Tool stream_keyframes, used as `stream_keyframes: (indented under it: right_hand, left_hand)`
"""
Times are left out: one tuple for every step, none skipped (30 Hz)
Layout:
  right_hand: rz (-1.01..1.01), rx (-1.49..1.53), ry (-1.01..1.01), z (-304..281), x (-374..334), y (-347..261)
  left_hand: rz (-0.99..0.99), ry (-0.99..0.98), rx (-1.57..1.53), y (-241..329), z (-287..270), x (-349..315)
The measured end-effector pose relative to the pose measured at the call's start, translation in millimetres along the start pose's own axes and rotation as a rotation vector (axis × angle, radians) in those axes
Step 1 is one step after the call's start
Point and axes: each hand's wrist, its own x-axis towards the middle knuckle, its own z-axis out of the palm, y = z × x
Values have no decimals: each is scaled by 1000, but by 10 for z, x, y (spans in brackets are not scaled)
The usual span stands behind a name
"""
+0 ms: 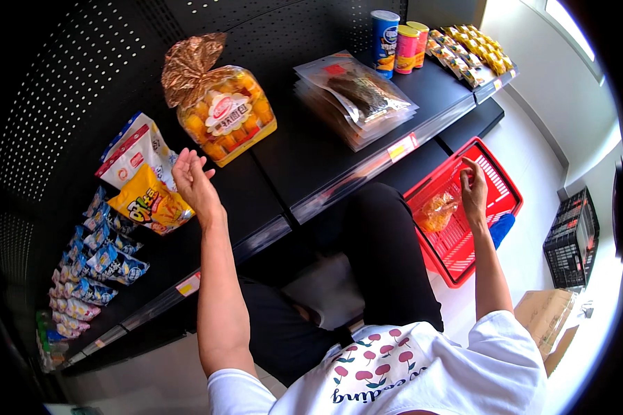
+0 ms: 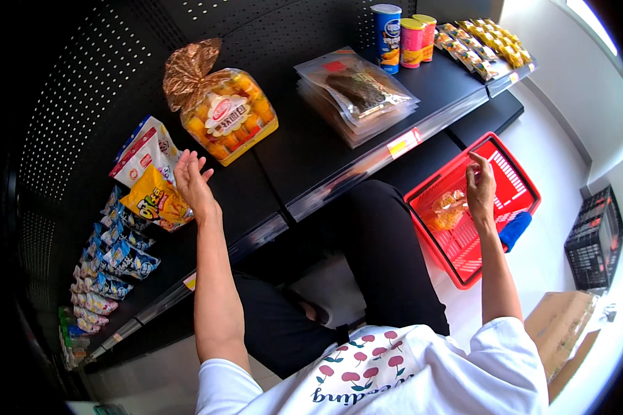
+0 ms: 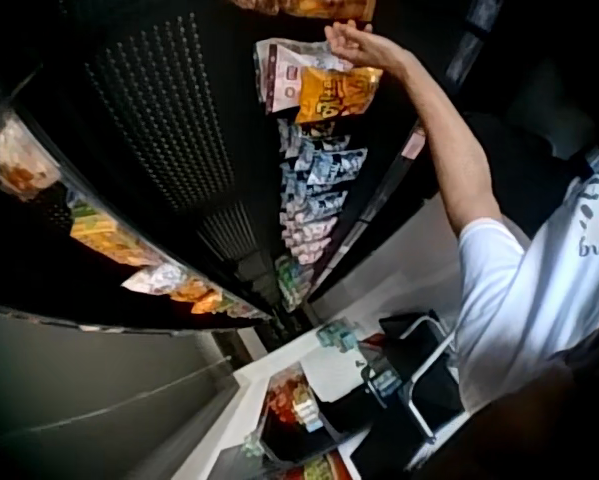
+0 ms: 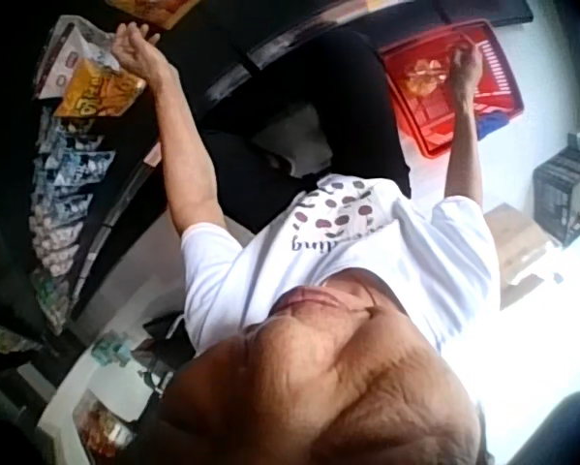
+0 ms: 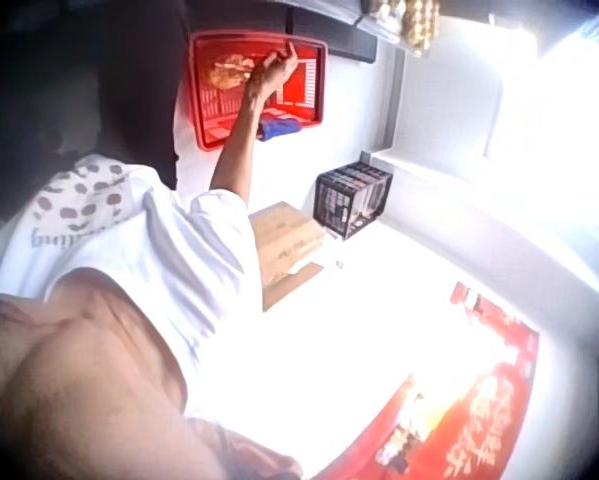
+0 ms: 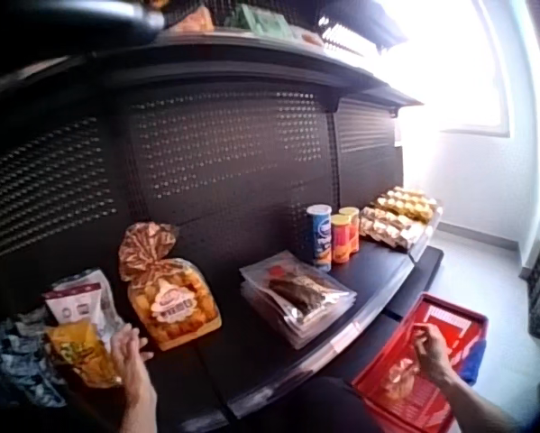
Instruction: The person sits on a stool in a store aisle and restocks shelves with packaged snacks. They take items from a red basket, place them on the shelf, and wipe the shelf surface with a blue cloth between batches of items.
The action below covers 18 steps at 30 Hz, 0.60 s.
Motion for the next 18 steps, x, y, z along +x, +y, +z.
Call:
stream_keyframes:
  right_hand:
    - [-67, 41, -8, 10, 13, -229]
    - [-136, 85, -18, 65, 33, -470]
    - [-188, 161, -38, 132, 54, -708]
    - [-243, 240, -60, 218, 79, -966]
    - [-290, 284, -128, 307, 99, -1237]
    - [-237, 365, -220, 398, 91, -1604]
    - [-333, 325, -272, 503, 83, -1955]
    - [-408, 327, -311, 604, 111, -2169]
    - [-451, 385, -398, 712, 99, -2474]
    - [-610, 379, -408, 869, 151, -2682]
    - [-634, 421, -455, 1017, 159, -2908]
    - [-665, 391, -464, 1166, 215, -3077]
    - [-735, 434, -462, 1379, 289, -3221]
    - [-749, 437, -473, 1505, 321, -3432]
    - [-716, 392, -494, 1666, 391, -3582]
    - [-688, 355, -519, 1847, 459, -3731]
    - [-762, 291, -448, 2036, 591, -3792]
    - [-835, 223, -372, 2235, 752, -3817]
  left_hand:
    - [8, 3, -18, -31, 14, 33]
    - [18, 8, -34, -34, 20, 69]
    - [6, 16, -36, -17, 52, 93]
    - [17, 20, -35, -46, 56, 150]
    - [30, 32, -15, -48, 53, 198]
    - [40, 42, 4, -54, 75, 233]
    - [32, 56, 35, 6, 94, 242]
    - [36, 45, 16, -15, 145, 278]
    - [69, 48, 43, -118, 104, 355]
    - [103, 47, 68, -210, 77, 431]
    - [124, 44, 118, -241, 54, 442]
    - [132, 25, 75, -273, 95, 436]
    - [147, 19, 106, -407, 54, 466]
    - [161, 13, 135, -502, 9, 498]
    - [123, 3, 174, -507, 20, 486]
    - [117, 1, 174, -524, -6, 496]
    - [92, -21, 197, -499, 31, 483]
    - [68, -47, 215, -443, 90, 461]
